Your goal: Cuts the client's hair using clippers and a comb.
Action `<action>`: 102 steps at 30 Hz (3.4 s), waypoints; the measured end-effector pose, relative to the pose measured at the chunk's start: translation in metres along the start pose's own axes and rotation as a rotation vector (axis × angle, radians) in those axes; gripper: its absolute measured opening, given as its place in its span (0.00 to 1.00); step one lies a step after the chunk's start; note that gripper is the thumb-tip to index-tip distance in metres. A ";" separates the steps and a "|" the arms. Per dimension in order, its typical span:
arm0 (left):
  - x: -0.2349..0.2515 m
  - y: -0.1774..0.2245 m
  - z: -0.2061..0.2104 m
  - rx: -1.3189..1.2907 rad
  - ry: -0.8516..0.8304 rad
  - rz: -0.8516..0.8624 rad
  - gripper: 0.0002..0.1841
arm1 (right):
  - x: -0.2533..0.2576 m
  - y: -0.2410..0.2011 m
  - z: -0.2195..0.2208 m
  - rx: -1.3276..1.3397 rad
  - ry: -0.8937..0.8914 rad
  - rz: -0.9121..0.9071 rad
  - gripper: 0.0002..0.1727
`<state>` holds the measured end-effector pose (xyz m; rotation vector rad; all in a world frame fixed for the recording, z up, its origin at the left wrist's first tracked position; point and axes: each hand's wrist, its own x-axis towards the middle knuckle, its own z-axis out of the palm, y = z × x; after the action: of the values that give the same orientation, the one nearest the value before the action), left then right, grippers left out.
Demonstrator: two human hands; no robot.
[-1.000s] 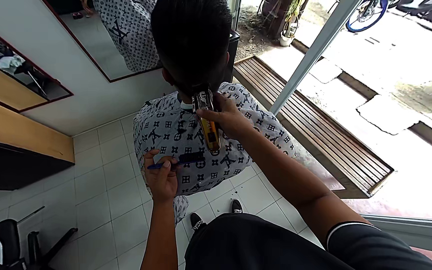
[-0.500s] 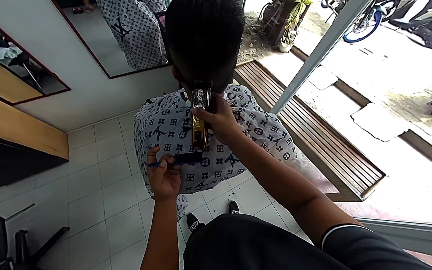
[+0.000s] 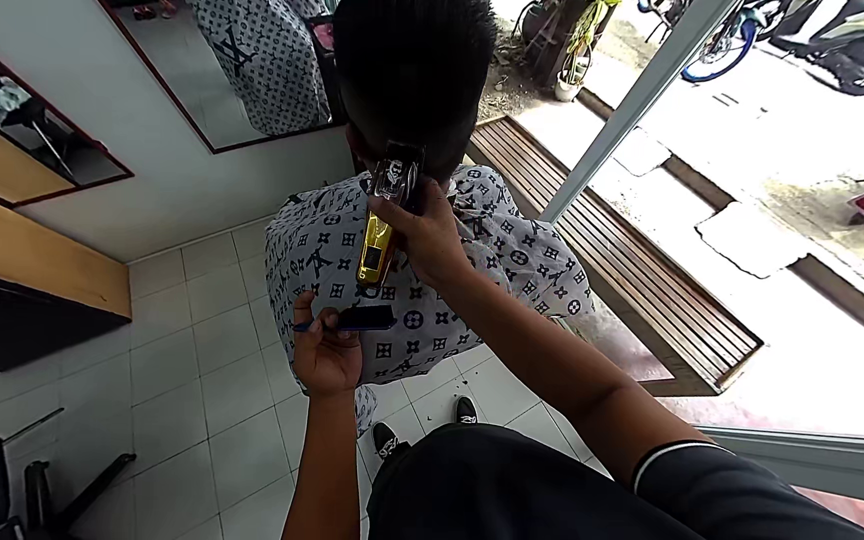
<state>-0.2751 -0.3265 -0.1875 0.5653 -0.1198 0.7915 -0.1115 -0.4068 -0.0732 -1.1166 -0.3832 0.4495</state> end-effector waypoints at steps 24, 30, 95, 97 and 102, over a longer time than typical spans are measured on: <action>0.002 0.000 0.002 0.051 0.009 -0.007 0.14 | 0.003 -0.018 -0.043 0.072 -0.191 0.100 0.26; 0.004 0.000 0.002 0.064 0.009 0.000 0.14 | 0.007 -0.023 -0.053 0.050 -0.251 0.072 0.29; 0.007 -0.010 0.022 0.643 0.045 0.081 0.16 | 0.023 -0.028 -0.111 -0.108 -0.344 0.092 0.29; 0.006 -0.011 0.021 0.623 0.037 0.084 0.17 | 0.021 -0.028 -0.107 -0.132 -0.335 0.037 0.31; 0.005 -0.008 0.019 0.500 0.034 0.069 0.16 | 0.016 -0.021 -0.099 -0.152 -0.279 0.081 0.33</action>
<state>-0.2642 -0.3375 -0.1731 1.0232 0.0946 0.9025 -0.0443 -0.4816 -0.0917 -1.2232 -0.6260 0.6599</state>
